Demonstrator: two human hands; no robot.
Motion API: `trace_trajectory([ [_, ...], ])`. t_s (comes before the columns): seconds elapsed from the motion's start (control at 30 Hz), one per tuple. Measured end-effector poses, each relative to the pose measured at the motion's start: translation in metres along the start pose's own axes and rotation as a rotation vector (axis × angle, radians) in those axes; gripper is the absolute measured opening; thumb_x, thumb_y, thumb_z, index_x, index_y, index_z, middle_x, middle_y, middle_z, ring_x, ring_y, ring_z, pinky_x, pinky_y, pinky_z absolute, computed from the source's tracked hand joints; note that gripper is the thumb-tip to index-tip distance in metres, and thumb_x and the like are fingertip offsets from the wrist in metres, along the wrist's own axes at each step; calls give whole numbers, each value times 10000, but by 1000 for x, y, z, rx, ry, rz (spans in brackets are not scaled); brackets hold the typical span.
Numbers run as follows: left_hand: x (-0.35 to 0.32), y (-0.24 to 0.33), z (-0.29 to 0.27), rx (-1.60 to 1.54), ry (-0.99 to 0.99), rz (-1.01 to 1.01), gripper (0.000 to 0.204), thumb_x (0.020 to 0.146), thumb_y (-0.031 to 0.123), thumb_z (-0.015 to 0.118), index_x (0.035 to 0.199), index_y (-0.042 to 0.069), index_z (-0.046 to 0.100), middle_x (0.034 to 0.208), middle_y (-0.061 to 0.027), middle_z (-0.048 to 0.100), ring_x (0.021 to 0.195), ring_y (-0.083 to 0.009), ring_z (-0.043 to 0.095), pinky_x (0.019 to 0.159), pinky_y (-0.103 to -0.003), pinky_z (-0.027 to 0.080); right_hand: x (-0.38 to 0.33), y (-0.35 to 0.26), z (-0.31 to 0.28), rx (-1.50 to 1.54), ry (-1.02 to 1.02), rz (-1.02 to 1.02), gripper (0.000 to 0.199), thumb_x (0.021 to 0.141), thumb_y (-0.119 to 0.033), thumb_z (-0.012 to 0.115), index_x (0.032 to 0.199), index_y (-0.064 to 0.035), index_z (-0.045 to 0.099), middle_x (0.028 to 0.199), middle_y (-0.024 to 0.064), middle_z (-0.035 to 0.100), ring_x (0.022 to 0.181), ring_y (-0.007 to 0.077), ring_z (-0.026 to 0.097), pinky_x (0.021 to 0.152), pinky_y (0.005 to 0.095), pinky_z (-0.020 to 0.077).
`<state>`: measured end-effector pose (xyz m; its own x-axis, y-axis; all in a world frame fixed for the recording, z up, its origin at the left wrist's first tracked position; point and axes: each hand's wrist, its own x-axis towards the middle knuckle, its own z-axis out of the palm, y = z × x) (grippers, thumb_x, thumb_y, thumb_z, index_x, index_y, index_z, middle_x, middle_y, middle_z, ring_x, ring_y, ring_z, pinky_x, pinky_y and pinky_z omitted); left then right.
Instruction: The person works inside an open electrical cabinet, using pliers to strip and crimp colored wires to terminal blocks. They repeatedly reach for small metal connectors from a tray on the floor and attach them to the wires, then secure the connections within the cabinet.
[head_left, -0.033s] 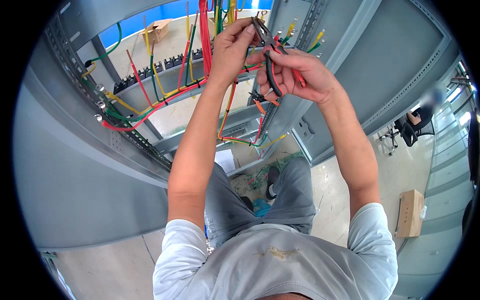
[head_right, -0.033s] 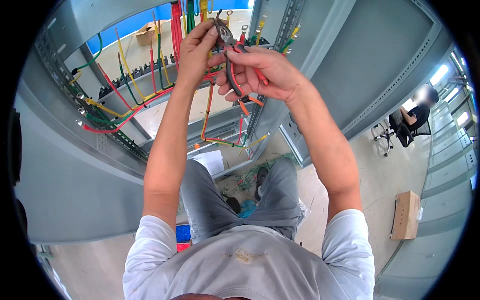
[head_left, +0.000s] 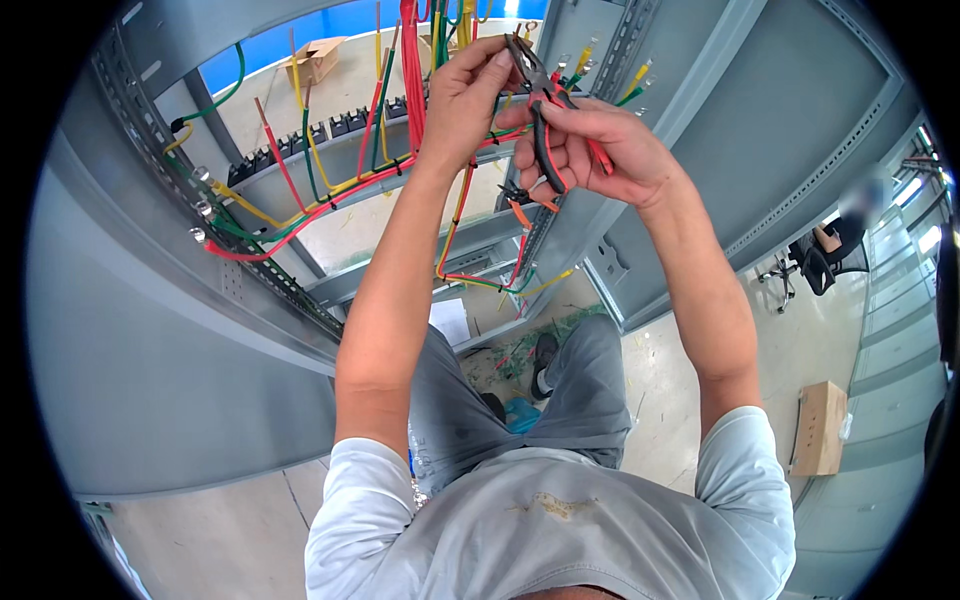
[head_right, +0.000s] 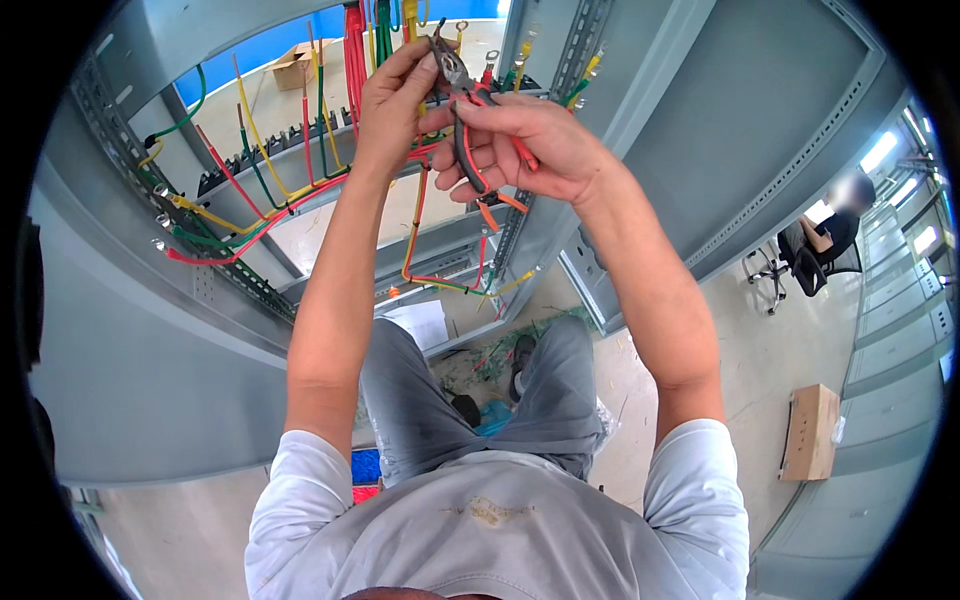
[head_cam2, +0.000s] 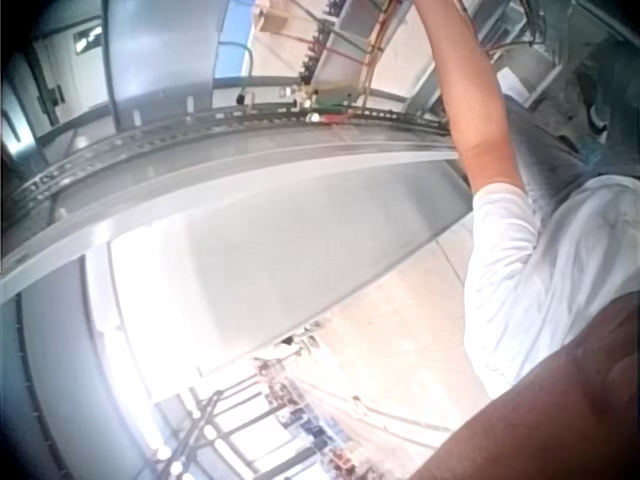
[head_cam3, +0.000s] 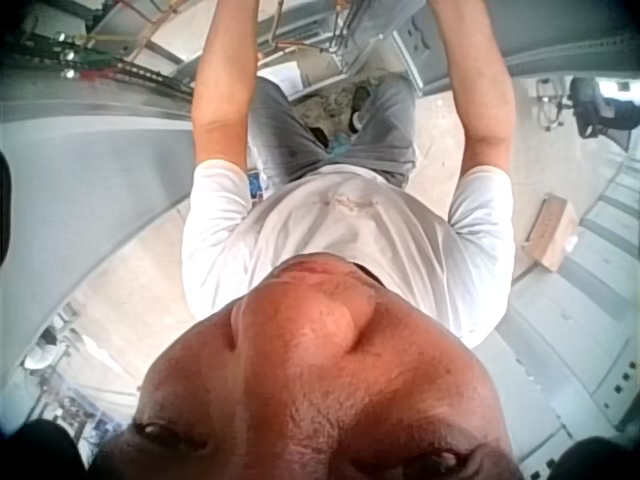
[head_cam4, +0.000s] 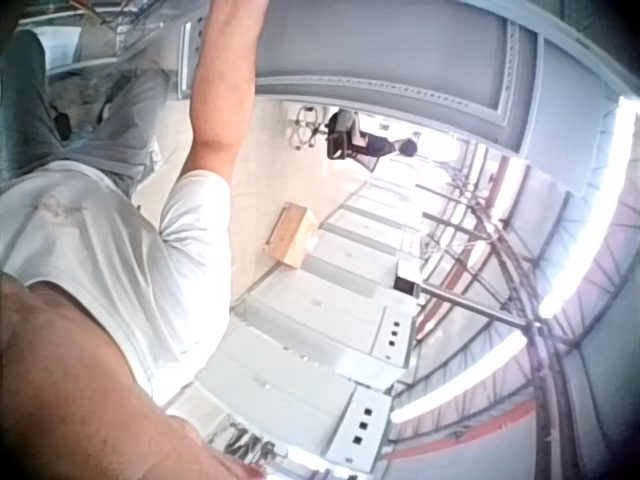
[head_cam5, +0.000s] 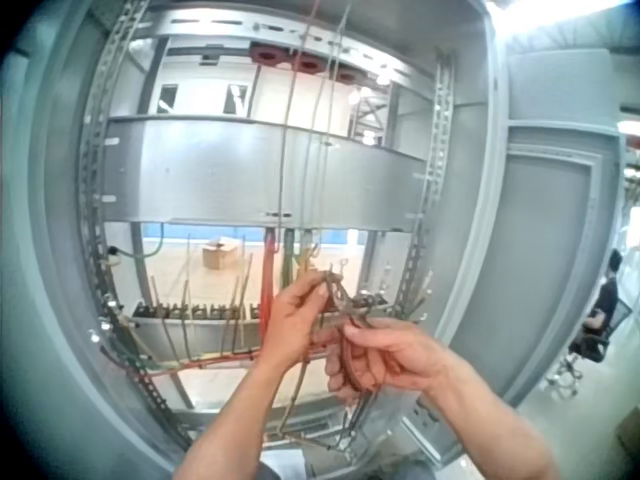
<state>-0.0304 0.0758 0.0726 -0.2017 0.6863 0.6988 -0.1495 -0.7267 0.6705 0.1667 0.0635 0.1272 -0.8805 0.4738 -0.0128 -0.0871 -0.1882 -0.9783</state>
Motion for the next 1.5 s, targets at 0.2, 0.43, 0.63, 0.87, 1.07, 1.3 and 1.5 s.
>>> trace_trajectory([
  [0.2,-3,4,-2,19,-48,-45,292,1059,176,577,1292,29,675,1156,-32,714,959,-106,632,858,-270,545,-3,-3,0,18,-29,15,531,1109,-325,433,1426,100,473,961,145,686,789,224,687,783,391,608],
  [0.43,-3,5,-8,9,-135,-21,300,1060,161,549,1299,25,668,1195,-51,705,1015,-120,642,913,-293,525,-4,12,10,240,-43,43,348,1084,-330,506,1163,-17,636,996,122,704,919,262,710,836,454,601],
  [0.63,-1,7,-18,-98,-258,-6,343,1007,238,630,1267,21,685,1031,-31,679,919,-108,589,836,-280,484,-4,20,10,366,-160,40,298,1083,-343,496,1088,-63,598,913,85,619,771,218,599,658,366,502],
  [0.87,-1,4,-16,-43,-313,-44,468,978,305,701,1340,15,635,1136,-28,682,1031,-129,619,930,-315,508,-10,22,19,397,-95,42,298,1080,-364,496,1057,-76,570,822,24,500,643,128,435,534,278,332],
  [1.07,-1,5,-12,-101,-318,-79,435,961,273,737,1297,8,662,1088,-28,689,1019,-126,630,953,-323,517,-17,19,24,261,56,32,295,1053,-365,571,1032,-72,548,765,10,479,582,108,408,496,275,303],
  [1.3,-4,1,6,-59,-328,-66,391,939,201,764,1281,29,687,1073,-23,695,991,-104,620,895,-261,493,-32,13,20,-619,551,-61,333,998,-336,655,921,-21,580,656,46,542,565,166,504,515,320,392],
  [1.5,-6,-7,8,49,-274,-17,333,951,76,737,1275,18,688,1066,3,707,963,-66,622,826,-229,510,-31,13,13,-1344,764,-334,296,958,-262,663,993,30,626,769,246,664,727,451,652,689,510,510],
])
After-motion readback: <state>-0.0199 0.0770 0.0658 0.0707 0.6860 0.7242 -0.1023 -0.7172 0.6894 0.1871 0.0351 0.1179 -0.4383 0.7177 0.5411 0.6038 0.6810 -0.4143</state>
